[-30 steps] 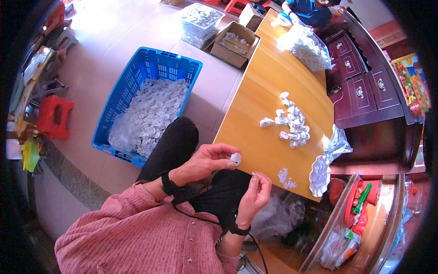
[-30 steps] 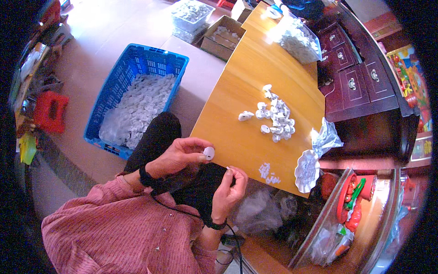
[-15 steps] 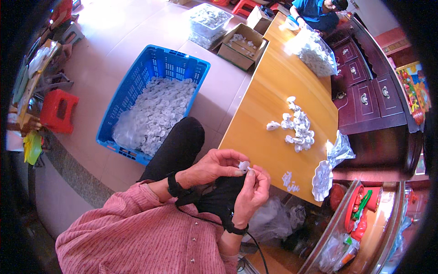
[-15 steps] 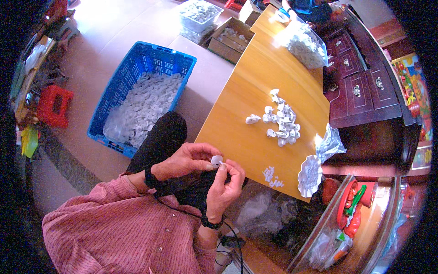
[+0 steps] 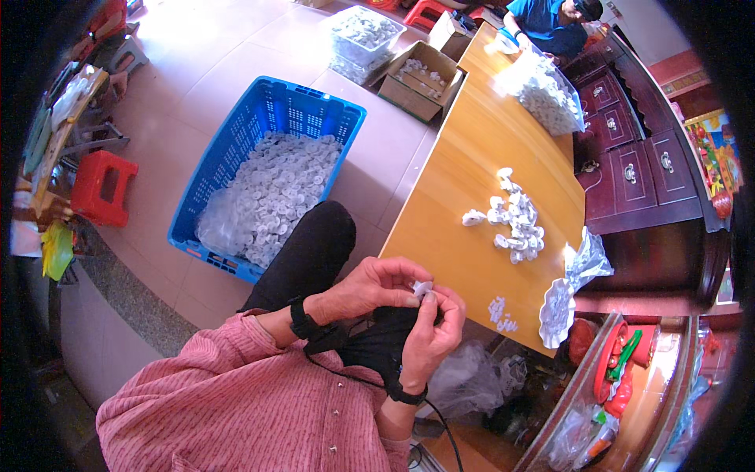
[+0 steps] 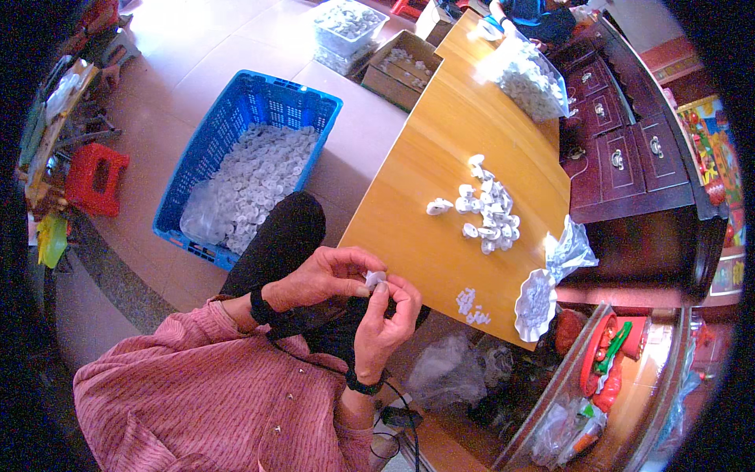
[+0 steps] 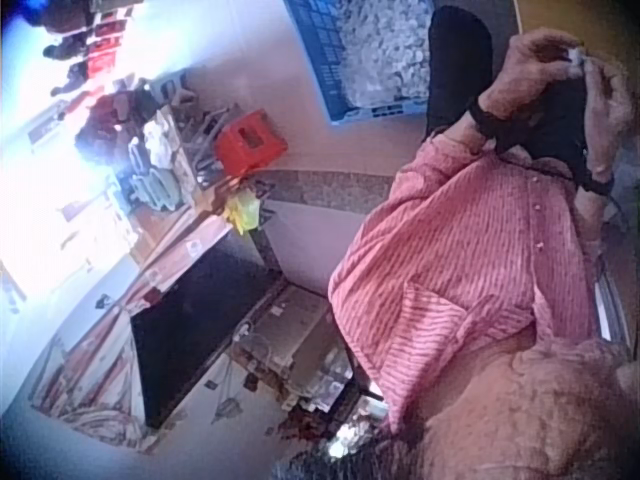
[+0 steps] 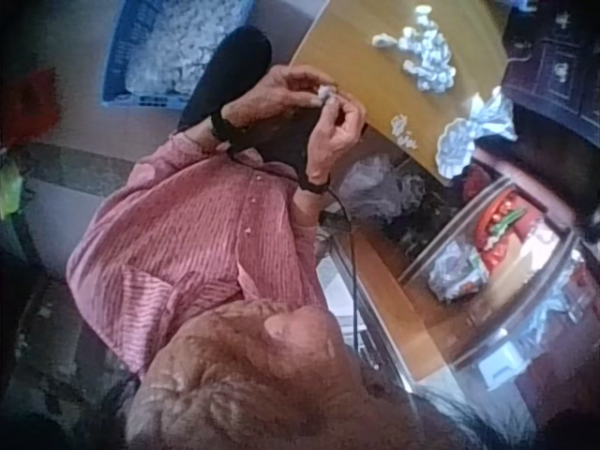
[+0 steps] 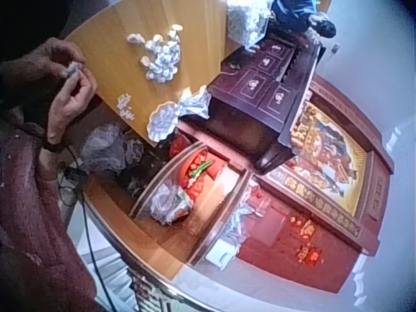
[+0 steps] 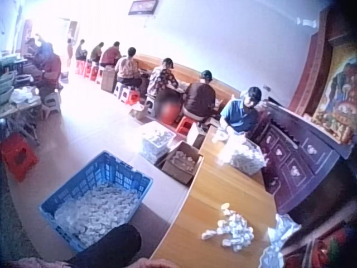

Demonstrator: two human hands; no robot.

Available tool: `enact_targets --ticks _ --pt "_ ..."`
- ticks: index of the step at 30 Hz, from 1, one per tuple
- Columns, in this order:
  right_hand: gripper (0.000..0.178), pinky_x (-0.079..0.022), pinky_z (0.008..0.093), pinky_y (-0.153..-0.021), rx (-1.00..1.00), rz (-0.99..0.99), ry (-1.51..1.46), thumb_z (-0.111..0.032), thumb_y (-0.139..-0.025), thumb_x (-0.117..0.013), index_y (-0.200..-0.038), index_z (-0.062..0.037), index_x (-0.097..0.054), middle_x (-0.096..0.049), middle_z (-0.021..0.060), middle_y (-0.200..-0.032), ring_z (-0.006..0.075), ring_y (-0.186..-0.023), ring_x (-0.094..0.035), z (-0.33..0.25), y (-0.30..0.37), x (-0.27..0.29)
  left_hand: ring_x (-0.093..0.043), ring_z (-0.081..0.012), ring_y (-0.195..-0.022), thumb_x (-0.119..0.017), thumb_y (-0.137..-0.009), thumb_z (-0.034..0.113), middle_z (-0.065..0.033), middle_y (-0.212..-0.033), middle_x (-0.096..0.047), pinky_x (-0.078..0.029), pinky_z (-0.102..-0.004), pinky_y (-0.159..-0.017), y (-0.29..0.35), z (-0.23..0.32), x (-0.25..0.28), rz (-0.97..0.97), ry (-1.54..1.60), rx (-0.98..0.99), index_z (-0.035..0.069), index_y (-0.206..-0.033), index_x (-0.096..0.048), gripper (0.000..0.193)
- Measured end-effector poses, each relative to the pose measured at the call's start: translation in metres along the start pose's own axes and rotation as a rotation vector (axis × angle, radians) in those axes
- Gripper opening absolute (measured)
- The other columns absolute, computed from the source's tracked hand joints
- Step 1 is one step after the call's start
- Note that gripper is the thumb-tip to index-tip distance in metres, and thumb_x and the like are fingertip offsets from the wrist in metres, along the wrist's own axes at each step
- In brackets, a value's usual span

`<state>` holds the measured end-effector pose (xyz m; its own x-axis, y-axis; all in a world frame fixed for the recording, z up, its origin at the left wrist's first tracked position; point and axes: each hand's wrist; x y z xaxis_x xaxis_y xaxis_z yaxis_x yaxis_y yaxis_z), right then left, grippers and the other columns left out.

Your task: The user is assembling small plastic components, possibly for a light or electronic device.

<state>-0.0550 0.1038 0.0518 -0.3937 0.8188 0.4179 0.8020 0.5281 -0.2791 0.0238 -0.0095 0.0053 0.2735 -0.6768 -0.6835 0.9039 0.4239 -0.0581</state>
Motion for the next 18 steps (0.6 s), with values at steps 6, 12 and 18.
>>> enact_targets --ticks 6,12,18 --pt "0.01 -0.048 0.0392 -0.086 0.077 -0.015 0.047 -0.005 -0.09 -0.064 -0.085 0.0009 -0.059 -0.063 0.014 -0.098 0.0278 -0.093 -0.06 -0.0049 0.0009 -0.001 -0.06 -0.016 -0.111 -0.072 -0.086 0.0 -0.0061 -0.119 -0.063 -0.048 -0.0315 -0.098 0.0016 0.0014 0.0049 -0.007 -0.195 -0.073 0.001 -0.119 -0.065 0.034" --pt "0.009 -0.048 0.039 -0.086 0.057 -0.027 0.051 -0.004 -0.089 -0.065 -0.084 0.0008 -0.059 -0.063 0.0137 -0.097 0.028 -0.093 -0.061 -0.0006 0.0039 0.0029 -0.058 -0.0162 -0.113 -0.073 -0.087 0.003 -0.0071 -0.12 -0.061 -0.048 -0.0316 -0.096 0.0029 0.0055 0.0066 -0.077 -0.318 -0.112 0.002 -0.118 -0.066 0.032" --pt "0.01 -0.048 0.0388 -0.086 0.009 -0.041 0.037 -0.004 -0.089 -0.065 -0.083 0.0008 -0.059 -0.063 0.0137 -0.098 0.0277 -0.093 -0.061 -0.0018 0.0064 0.004 -0.058 -0.0152 -0.111 -0.074 -0.086 0.003 -0.0061 -0.118 -0.062 -0.048 -0.0304 -0.094 0.0055 0.0043 0.0062 -0.095 -0.302 -0.088 0.003 -0.118 -0.067 0.033"
Point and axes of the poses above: each hand's wrist, its own y-axis away from the middle knuckle, its own x-axis out of the back of the hand, z = x × y
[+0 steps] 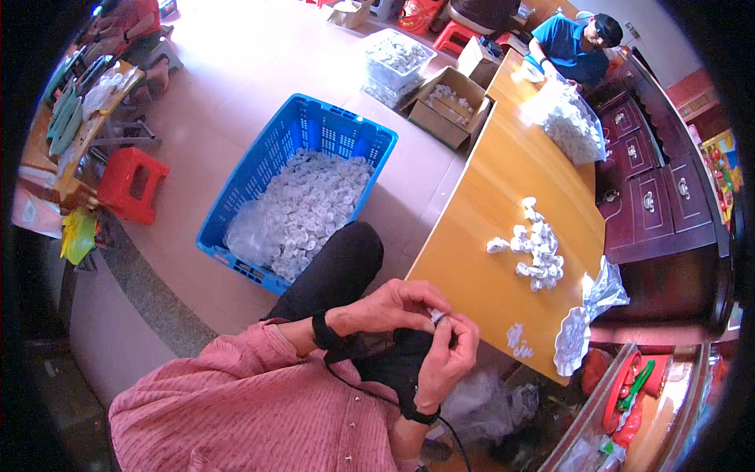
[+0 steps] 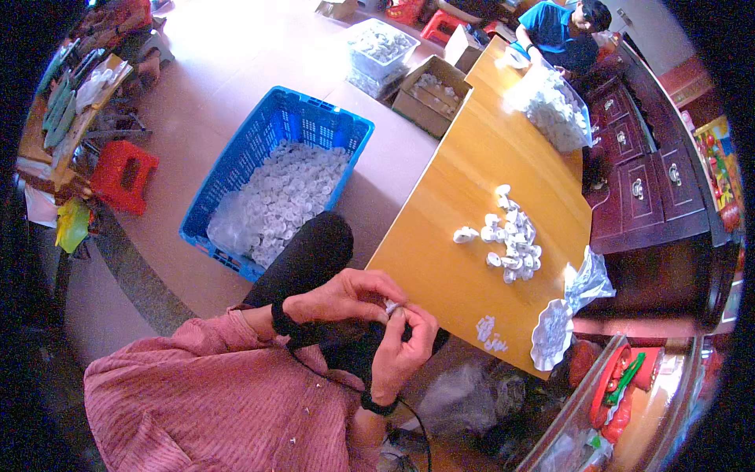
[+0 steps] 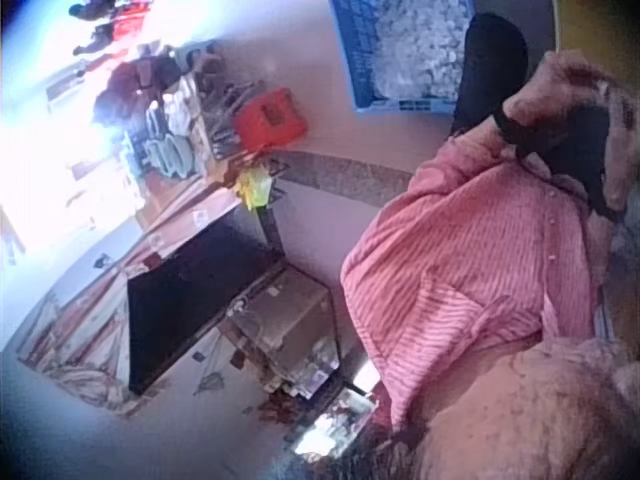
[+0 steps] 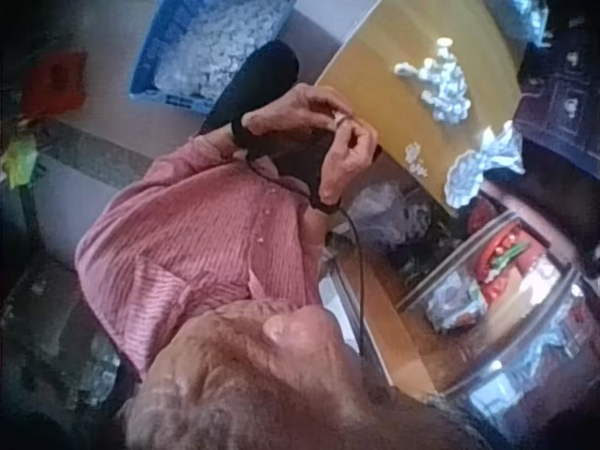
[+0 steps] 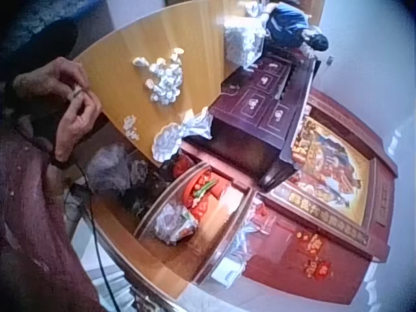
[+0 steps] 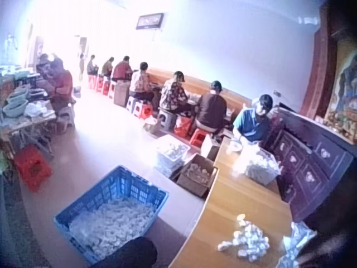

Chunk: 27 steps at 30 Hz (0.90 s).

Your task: The user is assembling small plastic components, possibly for a light or electronic device.

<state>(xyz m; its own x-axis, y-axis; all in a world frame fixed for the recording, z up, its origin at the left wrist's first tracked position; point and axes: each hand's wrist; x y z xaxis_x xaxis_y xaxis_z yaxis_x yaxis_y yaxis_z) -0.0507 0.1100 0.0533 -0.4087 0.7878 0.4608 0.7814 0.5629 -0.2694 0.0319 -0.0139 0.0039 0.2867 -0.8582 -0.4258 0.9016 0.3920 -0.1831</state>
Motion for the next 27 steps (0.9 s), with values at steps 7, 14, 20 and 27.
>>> enact_targets --ticks 7,14,20,27 --pt "0.009 -0.048 0.0285 -0.081 -0.041 -0.017 -0.076 -0.004 -0.093 -0.063 -0.088 0.0031 -0.062 -0.063 0.0094 -0.1 0.0157 -0.09 -0.06 0.008 0.003 0.001 -0.06 -0.0139 -0.107 -0.075 -0.085 0.004 -0.0045 -0.115 -0.064 -0.048 -0.0295 -0.093 0.001 0.005 0.0 0.027 -0.082 0.009 0.003 -0.115 -0.068 0.031" --pt "0.009 -0.048 0.033 -0.086 -0.121 -0.049 -0.25 -0.004 -0.092 -0.065 -0.087 0.0015 -0.06 -0.064 0.0112 -0.1 0.0206 -0.094 -0.06 0.012 0.003 0.005 -0.059 -0.01 -0.104 -0.074 -0.086 0.004 -0.0002 -0.11 -0.066 -0.047 -0.0278 -0.093 0.001 0.007 -0.003 0.03 0.013 0.035 0.003 -0.117 -0.067 0.032" --pt "0.007 -0.048 0.0301 -0.083 -0.189 -0.073 -0.358 -0.004 -0.093 -0.063 -0.09 0.0017 -0.06 -0.063 0.0109 -0.102 0.0181 -0.092 -0.06 0.011 0.003 0.006 -0.059 -0.0102 -0.104 -0.073 -0.087 0.003 -0.0008 -0.11 -0.066 -0.047 -0.0274 -0.094 0.001 0.006 -0.003 0.052 0.082 0.066 0.002 -0.118 -0.067 0.032" --pt "0.008 -0.049 0.0309 -0.081 -0.138 -0.07 -0.239 -0.005 -0.093 -0.063 -0.09 0.0012 -0.059 -0.063 0.0117 -0.101 0.0188 -0.09 -0.06 0.011 0.001 0.006 -0.059 -0.0103 -0.104 -0.074 -0.086 0.003 -0.0008 -0.11 -0.065 -0.047 -0.0271 -0.094 0.001 0.006 -0.004 0.052 0.09 0.065 0.002 -0.118 -0.067 0.032"
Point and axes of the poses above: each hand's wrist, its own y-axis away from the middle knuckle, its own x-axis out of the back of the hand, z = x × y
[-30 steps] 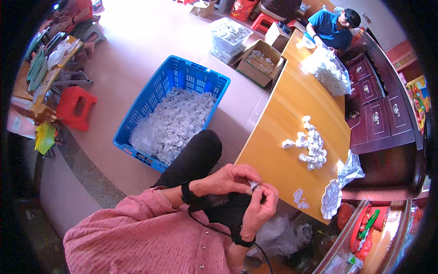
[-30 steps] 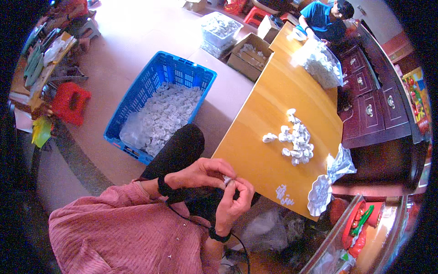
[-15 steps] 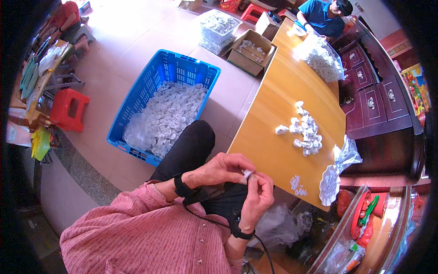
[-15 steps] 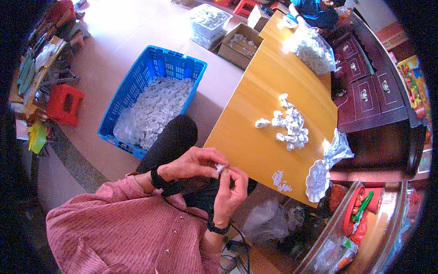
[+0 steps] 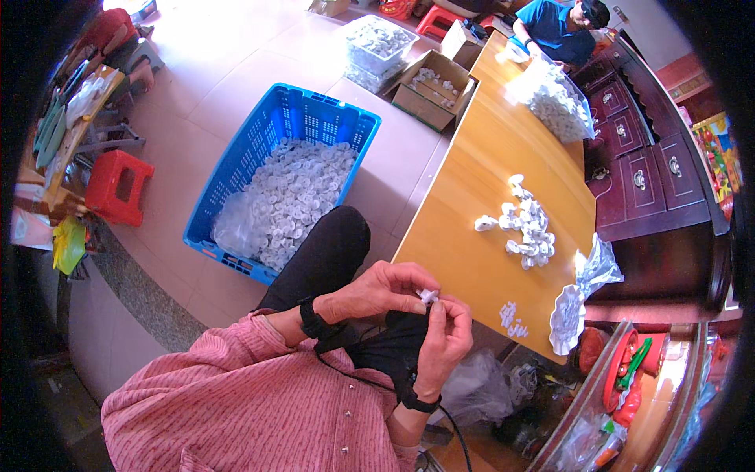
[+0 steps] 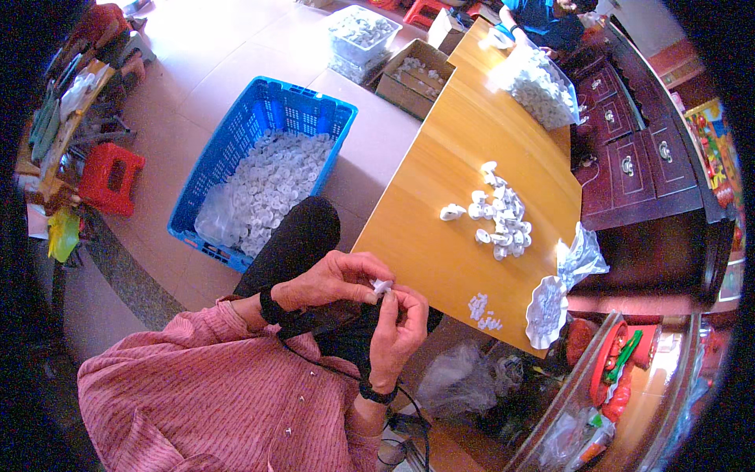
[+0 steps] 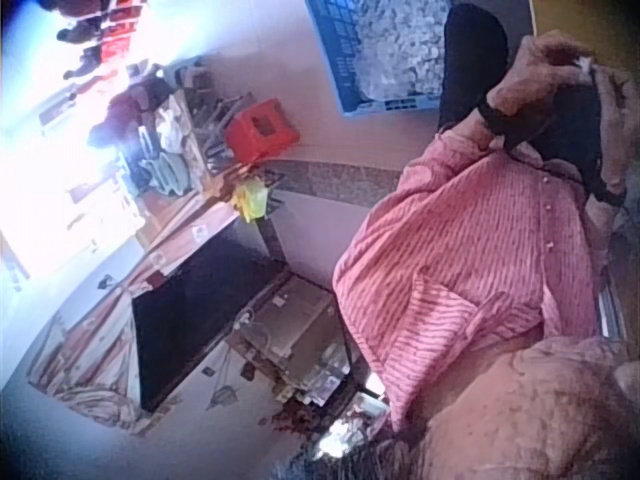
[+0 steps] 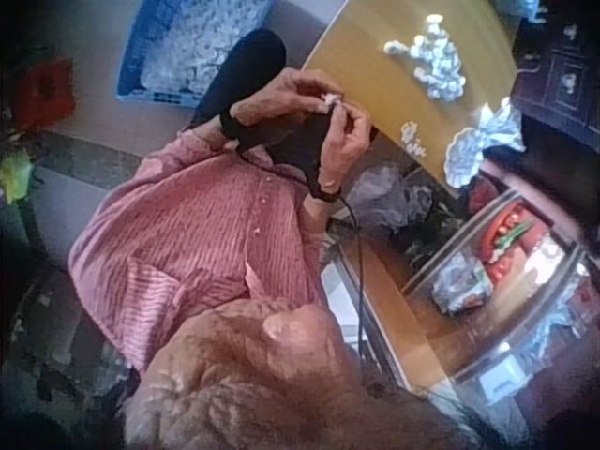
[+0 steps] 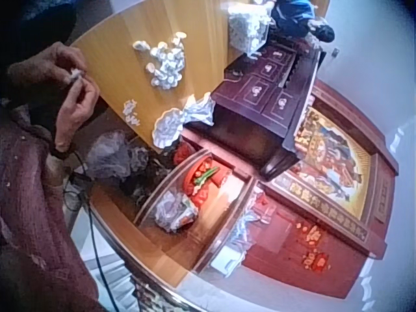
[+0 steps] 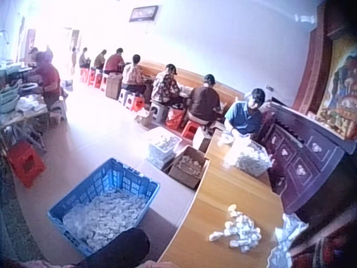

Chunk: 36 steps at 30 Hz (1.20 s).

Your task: The user is assembling small plastic components, possibly for a light or electronic device.

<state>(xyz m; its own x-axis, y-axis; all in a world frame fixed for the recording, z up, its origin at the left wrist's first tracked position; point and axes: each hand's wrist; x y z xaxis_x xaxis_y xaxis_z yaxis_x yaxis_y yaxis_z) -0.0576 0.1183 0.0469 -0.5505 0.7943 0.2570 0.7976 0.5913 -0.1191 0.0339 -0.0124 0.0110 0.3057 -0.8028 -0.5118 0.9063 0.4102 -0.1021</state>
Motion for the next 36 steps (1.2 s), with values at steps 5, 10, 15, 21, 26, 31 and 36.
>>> enact_targets --ticks 5,10,15,21,26,31,36 --pt "0.008 -0.049 0.0343 -0.083 0.033 -0.002 0.094 -0.005 -0.092 -0.063 -0.089 0.0009 -0.059 -0.064 0.0133 -0.099 0.0227 -0.09 -0.061 -0.0018 -0.0005 -0.0002 -0.059 -0.0101 -0.102 -0.074 -0.085 0.003 -0.0009 -0.109 -0.065 -0.047 -0.0267 -0.091 -0.0003 -0.0012 0.0014 -0.002 -0.042 -0.018 0.003 -0.116 -0.068 0.031" --pt "0.008 -0.048 0.0389 -0.085 0.091 -0.011 0.179 -0.005 -0.091 -0.062 -0.087 -0.0001 -0.057 -0.062 0.0141 -0.096 0.0275 -0.091 -0.06 -0.005 0.0 -0.0017 -0.058 -0.0097 -0.1 -0.075 -0.085 0.003 -0.0009 -0.109 -0.065 -0.048 -0.0263 -0.089 -0.0005 -0.0022 0.0012 -0.005 -0.044 -0.035 0.003 -0.114 -0.069 0.03" --pt "0.009 -0.048 0.0394 -0.084 0.123 0.01 0.22 -0.005 -0.091 -0.063 -0.086 -0.0003 -0.056 -0.062 0.014 -0.096 0.0284 -0.09 -0.06 -0.0045 0.0006 -0.0047 -0.058 -0.0094 -0.098 -0.076 -0.084 0.005 -0.0005 -0.108 -0.065 -0.047 -0.0258 -0.087 -0.0005 -0.0052 0.0004 0.0 -0.093 -0.066 0.005 -0.115 -0.07 0.031" --pt "0.009 -0.047 0.0351 -0.085 0.072 -0.008 0.149 -0.005 -0.092 -0.063 -0.087 0.0 -0.058 -0.062 0.0121 -0.099 0.0236 -0.093 -0.059 -0.0052 0.0005 -0.0041 -0.058 -0.01 -0.099 -0.076 -0.084 0.006 -0.0007 -0.109 -0.065 -0.047 -0.0262 -0.087 0.0002 -0.003 0.001 0.009 -0.179 -0.095 0.005 -0.117 -0.069 0.033" --pt "0.007 -0.046 0.0287 -0.087 -0.075 -0.03 -0.154 -0.004 -0.095 -0.061 -0.089 0.0007 -0.06 -0.062 0.0085 -0.103 0.0162 -0.096 -0.058 0.0014 0.0009 -0.0023 -0.059 -0.0106 -0.1 -0.075 -0.085 0.005 -0.0015 -0.111 -0.064 -0.047 -0.0263 -0.088 0.0 -0.0041 0.0019 0.002 -0.072 -0.077 0.005 -0.118 -0.069 0.033" --pt "0.007 -0.046 0.0281 -0.089 -0.151 -0.036 -0.25 -0.004 -0.095 -0.061 -0.089 0.0009 -0.06 -0.061 0.0078 -0.106 0.0147 -0.097 -0.057 0.0002 0.0006 -0.0015 -0.059 -0.0105 -0.101 -0.074 -0.086 0.004 -0.002 -0.111 -0.064 -0.047 -0.0261 -0.089 0.0013 -0.002 0.0019 0.004 -0.04 -0.051 0.004 -0.118 -0.069 0.033" --pt "0.008 -0.046 0.0278 -0.088 -0.165 -0.044 -0.219 -0.005 -0.095 -0.061 -0.09 0.0011 -0.061 -0.062 0.0081 -0.105 0.0146 -0.096 -0.057 -0.0017 0.001 -0.0048 -0.058 -0.0103 -0.101 -0.074 -0.086 0.004 -0.0012 -0.111 -0.064 -0.047 -0.0261 -0.089 0.0033 -0.0016 0.0031 0.006 0.0 -0.042 0.004 -0.119 -0.068 0.034"
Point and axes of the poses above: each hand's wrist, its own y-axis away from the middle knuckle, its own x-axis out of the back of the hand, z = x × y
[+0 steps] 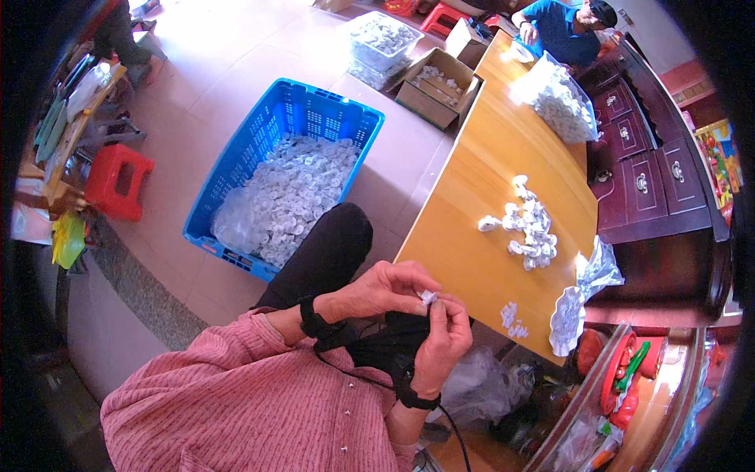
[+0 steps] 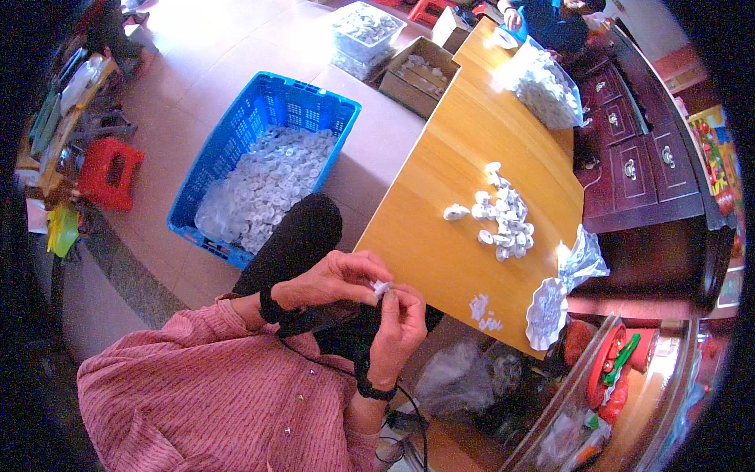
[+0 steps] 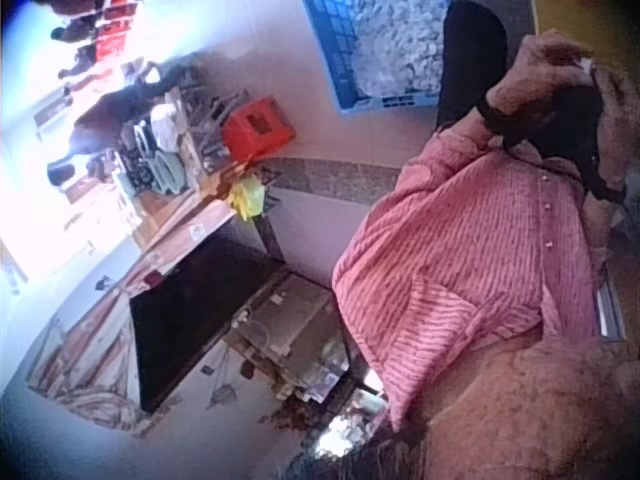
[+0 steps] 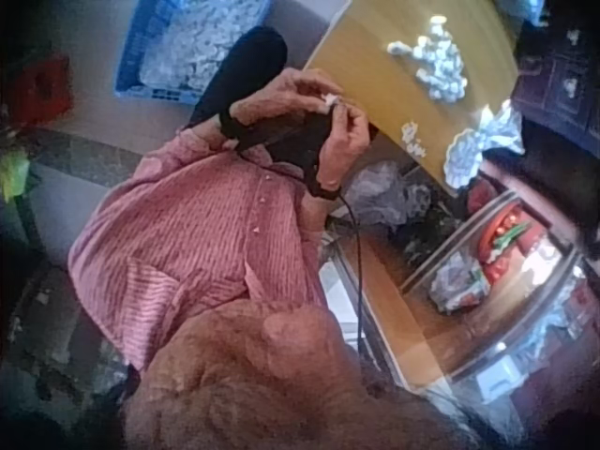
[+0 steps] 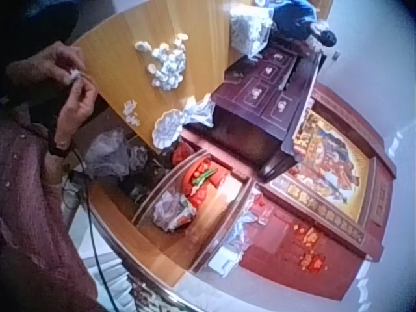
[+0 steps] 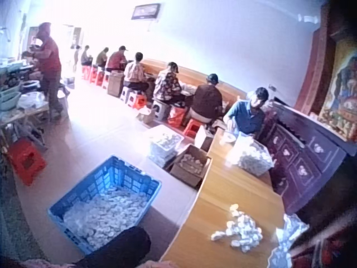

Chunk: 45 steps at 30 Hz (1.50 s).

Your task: The user is assembling small plastic components, possibly for a light or electronic device.

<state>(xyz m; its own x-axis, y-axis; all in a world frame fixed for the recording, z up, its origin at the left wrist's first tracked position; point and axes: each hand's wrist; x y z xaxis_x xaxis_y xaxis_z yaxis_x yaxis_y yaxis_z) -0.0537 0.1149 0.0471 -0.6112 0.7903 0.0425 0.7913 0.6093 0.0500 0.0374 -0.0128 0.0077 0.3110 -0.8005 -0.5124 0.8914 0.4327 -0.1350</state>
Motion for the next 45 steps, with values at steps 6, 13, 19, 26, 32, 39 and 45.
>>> enact_targets --ticks 6,13,19,26,32,39,45 --pt "0.01 -0.046 0.0273 -0.086 0.044 0.011 0.077 -0.006 -0.095 -0.063 -0.089 0.0013 -0.061 -0.062 0.0078 -0.103 0.0145 -0.094 -0.057 -0.001 -0.001 -0.007 -0.059 -0.0119 -0.102 -0.075 -0.086 0.007 -0.0027 -0.107 -0.062 -0.048 -0.028 -0.09 0.003 0.009 0.0 0.028 -0.064 0.021 0.002 -0.115 -0.068 0.03" --pt "0.01 -0.046 0.0263 -0.084 0.034 0.024 0.022 -0.006 -0.094 -0.063 -0.089 0.0013 -0.061 -0.062 0.006 -0.101 0.0132 -0.092 -0.057 0.014 -0.003 -0.001 -0.065 -0.0112 -0.091 -0.068 -0.092 0.006 -0.0044 -0.108 -0.068 -0.053 -0.0265 -0.082 -0.003 0.018 0.029 0.471 0.024 -0.047 0.0 -0.123 -0.063 0.032" --pt "0.008 -0.047 0.0255 -0.083 0.065 0.078 0.172 -0.006 -0.093 -0.065 -0.091 0.0013 -0.064 -0.064 0.0047 -0.099 0.0109 -0.089 -0.058 0.013 -0.004 0.0 -0.066 -0.0118 -0.084 -0.068 -0.092 0.009 -0.0047 -0.101 -0.068 -0.053 -0.024 -0.073 0.004 0.017 0.1 0.907 0.112 -0.177 0.0 -0.119 -0.064 0.029" --pt "0.008 -0.047 0.0242 -0.082 0.074 0.108 0.12 -0.006 -0.093 -0.066 -0.095 0.0013 -0.065 -0.065 0.0039 -0.099 0.0101 -0.09 -0.058 0.027 -0.005 0.011 -0.065 -0.0174 -0.093 -0.07 -0.09 0.011 -0.0128 -0.114 -0.061 -0.053 -0.0266 -0.077 0.005 0.015 0.117 1.252 -0.039 -0.16 -0.007 -0.136 -0.046 0.055" --pt "0.008 -0.048 0.025 -0.083 0.071 0.109 0.185 -0.006 -0.093 -0.066 -0.095 0.0018 -0.065 -0.065 0.0053 -0.101 0.012 -0.092 -0.059 0.026 -0.004 0.012 -0.066 -0.0117 -0.083 -0.071 -0.088 0.007 -0.0075 -0.109 -0.065 -0.054 -0.0257 -0.073 -0.033 0.002 0.058 0.754 -0.478 -0.115 -0.003 -0.12 -0.061 0.035" --pt "0.012 -0.051 0.0359 -0.082 0.257 0.043 0.408 -0.001 -0.089 -0.064 -0.101 0.0016 -0.065 -0.064 0.0143 -0.097 0.0277 -0.09 -0.064 -0.019 0.005 0.013 -0.068 -0.0237 -0.096 -0.069 -0.088 0.008 -0.0172 -0.118 -0.06 -0.056 -0.0303 -0.081 -0.096 0.002 -0.003 0.303 -0.839 -0.28 -0.001 -0.117 -0.062 0.032" --pt "0.022 -0.054 0.0379 -0.081 0.607 -0.23 0.251 0.004 -0.081 -0.066 -0.103 0.0006 -0.067 -0.067 0.0176 -0.106 0.0301 -0.092 -0.066 -0.121 0.041 0.008 -0.054 -0.0421 -0.12 -0.068 -0.082 0.005 -0.0244 -0.132 -0.053 -0.048 -0.0461 -0.099 -0.135 -0.02 -0.001 0.152 -1.2 -0.452 0.002 -0.128 -0.056 0.047"
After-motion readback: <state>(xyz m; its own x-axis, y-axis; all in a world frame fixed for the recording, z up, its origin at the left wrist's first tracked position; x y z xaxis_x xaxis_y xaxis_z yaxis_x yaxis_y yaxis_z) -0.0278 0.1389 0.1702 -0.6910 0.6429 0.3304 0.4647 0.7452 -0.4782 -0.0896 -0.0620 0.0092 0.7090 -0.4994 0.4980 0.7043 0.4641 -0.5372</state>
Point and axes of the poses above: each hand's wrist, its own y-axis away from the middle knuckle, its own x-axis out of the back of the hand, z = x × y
